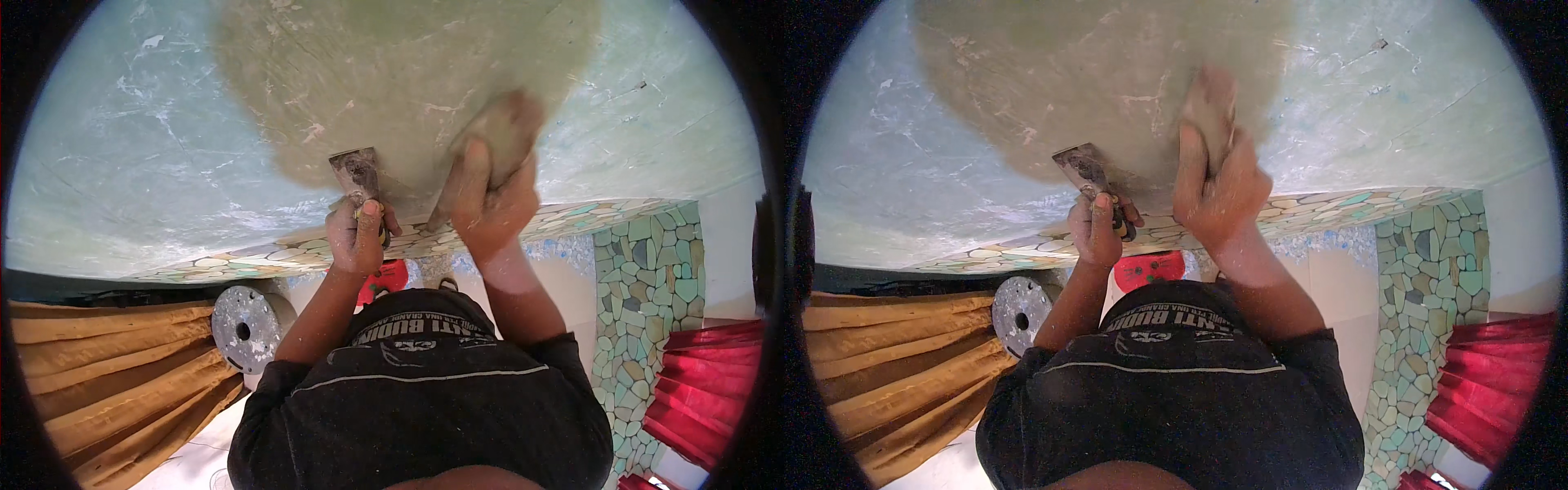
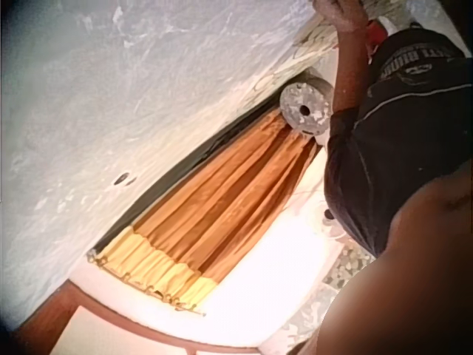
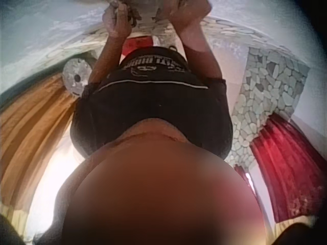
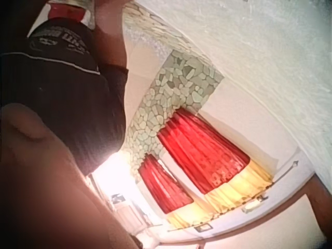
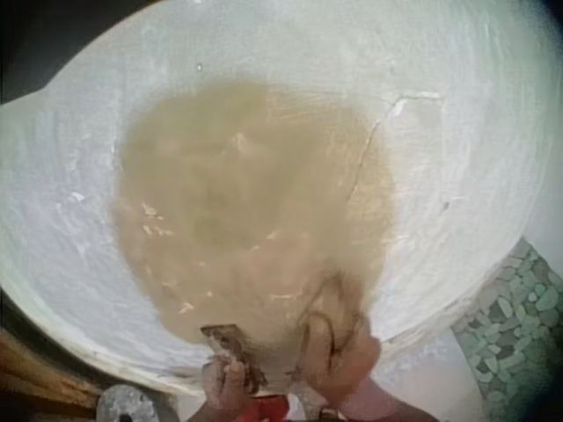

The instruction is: Scraping and filling cracks on a ceiling using a putty knife and sandpaper.

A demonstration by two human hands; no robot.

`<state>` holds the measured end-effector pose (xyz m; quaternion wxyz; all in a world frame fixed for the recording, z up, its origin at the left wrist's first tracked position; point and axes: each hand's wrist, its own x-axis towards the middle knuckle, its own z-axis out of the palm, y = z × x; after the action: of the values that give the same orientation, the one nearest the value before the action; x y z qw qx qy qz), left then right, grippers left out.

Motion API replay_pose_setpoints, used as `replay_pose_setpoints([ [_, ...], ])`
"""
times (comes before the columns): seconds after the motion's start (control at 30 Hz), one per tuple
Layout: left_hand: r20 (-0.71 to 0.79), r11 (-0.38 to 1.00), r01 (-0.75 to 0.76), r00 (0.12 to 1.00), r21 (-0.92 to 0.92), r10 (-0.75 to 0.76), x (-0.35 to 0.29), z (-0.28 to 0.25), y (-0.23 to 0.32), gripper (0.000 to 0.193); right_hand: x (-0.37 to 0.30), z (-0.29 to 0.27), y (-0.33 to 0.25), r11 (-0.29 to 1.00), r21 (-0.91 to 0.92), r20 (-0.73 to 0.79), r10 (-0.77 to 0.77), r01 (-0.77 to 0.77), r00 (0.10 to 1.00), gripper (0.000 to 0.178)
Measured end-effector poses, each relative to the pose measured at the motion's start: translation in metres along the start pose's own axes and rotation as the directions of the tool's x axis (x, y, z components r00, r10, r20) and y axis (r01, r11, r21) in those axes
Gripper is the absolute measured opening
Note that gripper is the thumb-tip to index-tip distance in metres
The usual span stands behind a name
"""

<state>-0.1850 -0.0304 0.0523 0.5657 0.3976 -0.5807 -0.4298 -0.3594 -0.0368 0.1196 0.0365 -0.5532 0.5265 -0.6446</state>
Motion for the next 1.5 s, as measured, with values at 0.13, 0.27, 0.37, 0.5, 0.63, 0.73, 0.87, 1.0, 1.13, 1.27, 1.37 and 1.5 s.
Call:
replay_pose_setpoints([
  [0.13, -0.075, 0.999, -0.021, 0.997, -0.036, 0.018, -0.001, 0.000, -0.002, 0.045, 0.011, 0.001, -0.015, 0.988, -0.107, -0.031, -0.113, 0.109, 0.993, 0.034],
  [0.27, -0.002, 0.997, -0.072, 0.997, 0.043, 0.072, 0.001, 0.000, -0.006, 0.044, -0.052, 0.000, 0.053, 0.961, -0.237, 0.039, -0.136, 0.141, 0.990, 0.034],
  [0.37, 0.025, 0.994, -0.038, 0.999, 0.103, 0.035, 0.000, -0.002, -0.002, 0.044, -0.056, 0.004, 0.054, 0.952, -0.261, 0.079, -0.144, 0.160, 0.986, 0.029],
  [0.5, 0.028, 0.985, -0.096, 0.995, 0.142, 0.093, 0.001, -0.007, -0.007, 0.048, -0.006, 0.000, 0.004, 0.993, -0.088, 0.001, -0.084, 0.084, 0.996, 0.019],
  [0.63, 0.026, 0.993, -0.029, 0.999, 0.118, 0.026, -0.001, -0.012, -0.007, 0.058, 0.019, 0.004, -0.014, 0.954, -0.106, -0.158, -0.296, 0.281, 0.942, 0.017],
  [0.73, 0.051, 0.994, -0.039, 0.998, 0.104, 0.034, 0.003, -0.013, -0.006, 0.058, -0.018, 0.000, 0.030, 0.963, -0.175, -0.011, -0.212, 0.206, 0.977, 0.030],
  [0.87, 0.095, 0.986, -0.050, 0.995, 0.160, 0.035, 0.005, -0.013, -0.005, 0.055, -0.044, 0.004, 0.053, 0.931, -0.227, -0.013, -0.297, 0.286, 0.955, 0.032],
  [1.0, 0.082, 0.983, -0.057, 0.996, 0.172, 0.044, 0.005, -0.015, -0.003, 0.059, -0.001, 0.001, 0.010, 0.984, -0.109, -0.057, -0.145, 0.138, 0.988, 0.019],
  [1.13, 0.059, 0.983, -0.032, 0.998, 0.178, 0.022, 0.002, -0.017, -0.002, 0.058, 0.023, 0.005, -0.009, 0.954, -0.051, -0.152, -0.301, 0.297, 0.941, 0.012],
  [1.27, 0.088, 0.987, -0.049, 0.996, 0.155, 0.036, 0.005, -0.014, -0.002, 0.054, -0.025, -0.001, 0.039, 0.918, -0.202, -0.004, -0.348, 0.340, 0.937, 0.021],
  [1.37, 0.094, 0.985, -0.084, 0.993, 0.149, 0.070, 0.006, -0.012, -0.002, 0.052, -0.039, 0.003, 0.050, 0.935, -0.185, 0.019, -0.304, 0.303, 0.952, 0.027],
  [1.5, 0.103, 0.989, -0.064, 0.993, 0.135, 0.050, 0.003, -0.019, -0.008, 0.051, 0.004, -0.002, 0.003, 0.986, -0.063, -0.065, -0.157, 0.153, 0.985, 0.017],
])
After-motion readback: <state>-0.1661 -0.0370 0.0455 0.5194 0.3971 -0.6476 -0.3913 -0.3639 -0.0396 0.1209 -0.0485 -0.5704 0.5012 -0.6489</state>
